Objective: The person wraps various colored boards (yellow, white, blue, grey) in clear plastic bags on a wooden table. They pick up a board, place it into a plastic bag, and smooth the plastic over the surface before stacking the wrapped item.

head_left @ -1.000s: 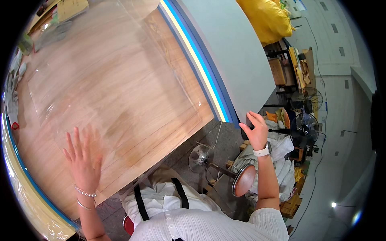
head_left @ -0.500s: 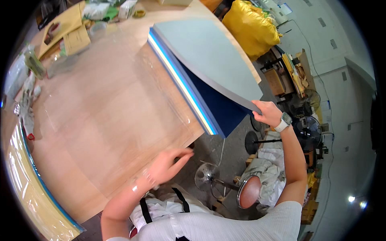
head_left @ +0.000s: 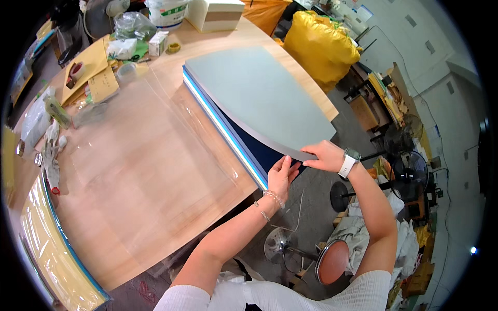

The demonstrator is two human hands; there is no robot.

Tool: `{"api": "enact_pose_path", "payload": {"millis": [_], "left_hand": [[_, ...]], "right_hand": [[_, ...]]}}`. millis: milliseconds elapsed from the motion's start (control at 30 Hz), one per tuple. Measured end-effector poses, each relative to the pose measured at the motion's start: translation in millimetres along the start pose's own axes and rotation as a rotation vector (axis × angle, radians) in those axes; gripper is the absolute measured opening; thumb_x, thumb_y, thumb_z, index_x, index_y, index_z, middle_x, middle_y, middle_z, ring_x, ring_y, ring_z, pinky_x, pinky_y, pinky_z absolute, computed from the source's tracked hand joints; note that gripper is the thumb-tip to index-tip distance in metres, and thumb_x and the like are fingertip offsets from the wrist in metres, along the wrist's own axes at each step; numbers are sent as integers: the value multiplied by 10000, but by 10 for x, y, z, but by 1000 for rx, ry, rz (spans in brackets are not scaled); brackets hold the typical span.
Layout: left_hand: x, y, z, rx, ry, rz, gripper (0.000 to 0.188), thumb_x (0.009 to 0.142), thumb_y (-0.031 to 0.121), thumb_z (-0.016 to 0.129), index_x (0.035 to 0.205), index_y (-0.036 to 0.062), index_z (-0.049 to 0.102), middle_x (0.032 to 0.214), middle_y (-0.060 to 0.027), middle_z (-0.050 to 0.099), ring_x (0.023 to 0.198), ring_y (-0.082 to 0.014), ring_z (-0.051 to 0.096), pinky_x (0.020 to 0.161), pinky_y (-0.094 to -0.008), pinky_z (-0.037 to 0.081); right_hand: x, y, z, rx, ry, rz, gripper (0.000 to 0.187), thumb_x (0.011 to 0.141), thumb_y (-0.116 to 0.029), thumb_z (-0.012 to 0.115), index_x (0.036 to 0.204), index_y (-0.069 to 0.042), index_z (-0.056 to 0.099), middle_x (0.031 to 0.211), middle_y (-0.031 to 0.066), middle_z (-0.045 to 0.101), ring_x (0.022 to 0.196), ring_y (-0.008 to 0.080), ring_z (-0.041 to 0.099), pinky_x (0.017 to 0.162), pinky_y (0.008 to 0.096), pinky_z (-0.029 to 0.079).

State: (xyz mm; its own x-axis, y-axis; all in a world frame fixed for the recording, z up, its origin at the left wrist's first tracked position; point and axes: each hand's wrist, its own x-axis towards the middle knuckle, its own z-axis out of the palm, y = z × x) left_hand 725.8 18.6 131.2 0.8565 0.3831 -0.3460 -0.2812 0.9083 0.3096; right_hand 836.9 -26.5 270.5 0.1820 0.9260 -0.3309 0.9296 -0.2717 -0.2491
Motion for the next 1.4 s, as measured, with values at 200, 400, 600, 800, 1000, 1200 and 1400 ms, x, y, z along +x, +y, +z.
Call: {"api": "enact_pose_path", "payload": {"millis": [200,400,600,800,1000,1200,1400], "left_hand": [[-30,-72,-114,-32,-95,24,392,857,319,499,1097,10,481,1077,-46,525,896,-126,538,769,-245,468],[3,-103,-179,-68,-163,20,446,852,313,514,1173,11,447,1085,-33,521,951,-123,514,774,-234,455],[45,-98,-199,0,-207,44,409,857,287,513,1162,21,455,1040,-13,527,888,-85,510,758,-224,462],[31,-39,-267,11,-215,9,357,849,187,494,1162,26,436,1018,-10,527,862,-73,507,758,-223,444],[-438,268,-228,839,62,766,654,755,69,490,1319,24,163,1331,-66,225,1176,-193,298,913,-302,295],[102,975,-80,-50,-166,-189,675,766,424,576,1240,51,274,1246,-107,315,1121,-282,374,882,-418,342],[651,972,-164,392,113,5,332,759,96,522,1057,28,392,925,-114,530,808,-228,573,609,-403,532]], "right_hand": [[40,-187,28,56,-32,91,395,675,-232,665,992,-23,556,882,160,606,796,277,596,693,324,480],[19,-197,-4,133,-48,159,448,659,-219,689,1030,-15,546,966,118,581,769,204,585,655,288,499],[60,-241,-4,28,-92,182,454,656,-201,684,1042,-16,534,986,119,566,777,212,584,646,291,501],[63,-222,59,-63,39,62,417,649,-174,658,1020,-23,543,844,124,601,707,246,600,642,310,493],[48,-235,17,-311,17,42,316,660,-134,587,950,-23,533,741,148,582,686,306,578,605,361,474],[-30,-195,40,-437,217,-74,108,659,-90,538,709,-26,467,584,150,545,572,320,570,512,399,467],[-453,-593,468,-76,702,-244,262,694,-184,654,884,-39,546,838,96,558,767,243,559,638,317,486]]}}
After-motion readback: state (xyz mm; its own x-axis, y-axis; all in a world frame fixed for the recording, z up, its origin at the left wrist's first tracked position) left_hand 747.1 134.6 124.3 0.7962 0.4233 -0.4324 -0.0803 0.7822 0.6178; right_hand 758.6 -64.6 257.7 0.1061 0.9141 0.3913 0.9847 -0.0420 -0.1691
